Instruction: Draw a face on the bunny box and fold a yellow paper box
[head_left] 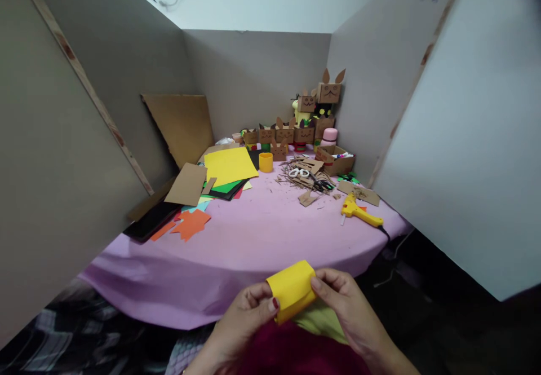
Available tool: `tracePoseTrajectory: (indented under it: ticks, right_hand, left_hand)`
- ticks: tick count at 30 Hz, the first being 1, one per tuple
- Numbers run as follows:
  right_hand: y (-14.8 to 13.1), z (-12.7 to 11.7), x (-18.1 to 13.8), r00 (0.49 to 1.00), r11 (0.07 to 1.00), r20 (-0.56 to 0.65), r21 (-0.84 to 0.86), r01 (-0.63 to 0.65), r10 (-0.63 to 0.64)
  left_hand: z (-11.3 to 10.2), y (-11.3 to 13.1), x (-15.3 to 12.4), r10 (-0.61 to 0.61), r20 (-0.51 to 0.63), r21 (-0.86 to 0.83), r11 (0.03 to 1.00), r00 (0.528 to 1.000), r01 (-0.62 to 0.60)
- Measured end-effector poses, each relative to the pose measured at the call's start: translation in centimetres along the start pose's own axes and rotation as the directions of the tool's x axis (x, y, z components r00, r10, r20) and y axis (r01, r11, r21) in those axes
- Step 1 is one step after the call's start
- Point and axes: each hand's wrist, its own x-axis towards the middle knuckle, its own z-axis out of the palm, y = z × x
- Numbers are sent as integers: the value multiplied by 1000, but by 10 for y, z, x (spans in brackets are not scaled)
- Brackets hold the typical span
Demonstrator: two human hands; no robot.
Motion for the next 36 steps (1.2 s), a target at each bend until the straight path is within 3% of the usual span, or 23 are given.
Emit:
tracePoseTrajectory:
  ticks: [4,8,12,15,22,31,36]
  right_hand:
    - [0,-1,0,1000,1000,4,-24,19,-19]
    - [-1,-2,0,1000,1000,2,-26,11,-11]
    - [0,-3,1,997,996,-36,-64,61,-63]
    - [3,-4,0,992,981,-57,-170,97,-108]
    - [16,-3,-4,973,892,-112,-430,137,-203]
    - [13,1,-4,959,828,-80,-528,190,-271]
    - [14,4,-4,961,852,-95,-490,182,-260]
  left_hand:
    - [1,3,-2,-7,57,-72,997,998,11]
    - [2,6,-4,9,64,-41,999,998,-7]
    - [1,9,-4,107,-43,174,980,993,-98]
    - [0,11,-2,242,-145,325,928,959,-185]
    - [-2,6,-1,344,-214,429,874,914,-229]
    - [-2,8,1,297,-230,326,921,927,-215]
    - [-3,9,4,240,-238,288,943,941,-168]
